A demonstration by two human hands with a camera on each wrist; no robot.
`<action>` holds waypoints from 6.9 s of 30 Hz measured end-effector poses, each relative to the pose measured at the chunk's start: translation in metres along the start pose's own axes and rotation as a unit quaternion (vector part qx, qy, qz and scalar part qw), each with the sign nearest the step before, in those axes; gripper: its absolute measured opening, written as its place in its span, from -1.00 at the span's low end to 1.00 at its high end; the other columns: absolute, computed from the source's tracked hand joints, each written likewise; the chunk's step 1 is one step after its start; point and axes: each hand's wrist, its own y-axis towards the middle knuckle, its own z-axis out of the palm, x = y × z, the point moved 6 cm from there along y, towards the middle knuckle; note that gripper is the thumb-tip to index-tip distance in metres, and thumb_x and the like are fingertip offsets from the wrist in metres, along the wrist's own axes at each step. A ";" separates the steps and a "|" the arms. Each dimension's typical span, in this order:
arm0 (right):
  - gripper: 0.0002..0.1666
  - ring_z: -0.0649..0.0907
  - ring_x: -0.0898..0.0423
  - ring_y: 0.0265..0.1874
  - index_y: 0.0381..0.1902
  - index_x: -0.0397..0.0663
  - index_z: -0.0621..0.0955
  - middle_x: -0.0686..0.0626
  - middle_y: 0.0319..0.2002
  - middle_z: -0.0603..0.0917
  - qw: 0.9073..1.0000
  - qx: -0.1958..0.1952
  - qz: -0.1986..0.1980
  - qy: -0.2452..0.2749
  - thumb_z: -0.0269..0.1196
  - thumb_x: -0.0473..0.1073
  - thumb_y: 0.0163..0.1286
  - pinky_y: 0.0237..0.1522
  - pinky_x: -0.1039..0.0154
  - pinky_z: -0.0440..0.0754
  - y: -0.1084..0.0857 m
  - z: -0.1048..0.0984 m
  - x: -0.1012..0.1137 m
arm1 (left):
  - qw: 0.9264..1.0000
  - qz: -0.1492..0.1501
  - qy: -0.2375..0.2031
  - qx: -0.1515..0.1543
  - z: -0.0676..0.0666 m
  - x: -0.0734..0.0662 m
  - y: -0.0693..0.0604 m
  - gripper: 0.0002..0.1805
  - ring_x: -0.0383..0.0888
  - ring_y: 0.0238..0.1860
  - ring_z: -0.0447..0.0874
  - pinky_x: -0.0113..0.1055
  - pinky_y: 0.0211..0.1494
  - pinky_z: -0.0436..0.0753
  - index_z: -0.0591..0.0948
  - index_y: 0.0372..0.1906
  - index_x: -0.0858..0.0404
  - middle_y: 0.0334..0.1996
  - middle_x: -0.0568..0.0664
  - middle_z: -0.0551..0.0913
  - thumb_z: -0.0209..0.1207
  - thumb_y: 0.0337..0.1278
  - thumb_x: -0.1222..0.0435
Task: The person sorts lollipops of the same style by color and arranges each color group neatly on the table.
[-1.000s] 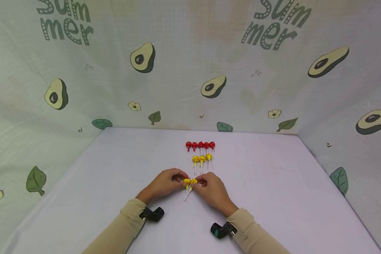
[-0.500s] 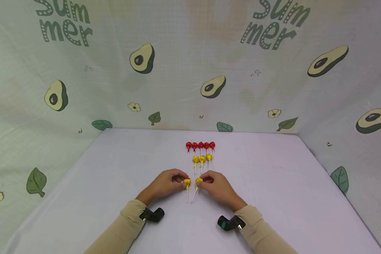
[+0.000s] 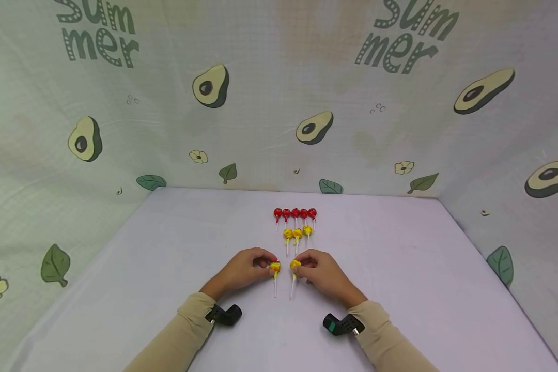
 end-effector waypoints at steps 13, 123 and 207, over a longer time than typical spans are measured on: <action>-0.65 0.65 0.00 -0.40 0.05 -0.19 0.61 -0.08 -0.17 0.72 1.000 0.011 -0.002 0.010 0.30 -0.11 0.40 -0.30 0.19 0.64 0.002 -0.009 -0.005 | 1.000 0.001 -0.004 -0.005 -0.001 0.000 -0.001 -0.76 -0.25 -0.23 0.54 -0.29 -0.11 0.51 0.72 -0.08 -0.01 -0.28 -0.29 0.60 0.38 0.13 0.18; -0.51 0.57 0.02 -0.41 0.28 -0.09 0.55 -0.17 0.04 0.59 0.983 -0.142 0.105 -0.047 0.25 -0.04 0.46 -0.45 0.27 0.58 0.069 -0.071 -0.036 | 0.999 0.022 0.029 -0.015 0.000 0.000 -0.001 -0.74 -0.30 -0.21 0.51 -0.33 -0.08 0.50 0.71 -0.07 -0.03 -0.26 -0.33 0.58 0.41 0.10 0.20; -0.59 0.64 -0.02 -0.24 0.20 -0.19 0.57 -0.17 -0.03 0.65 0.979 -0.176 0.069 -0.078 0.19 -0.08 0.50 -0.26 0.26 0.65 0.027 -0.082 -0.031 | 0.972 -0.040 -0.213 -0.089 -0.015 0.016 0.002 -0.67 -0.12 -0.09 0.62 -0.32 -0.03 0.61 0.67 0.07 0.13 -0.10 -0.07 0.66 0.35 0.20 0.33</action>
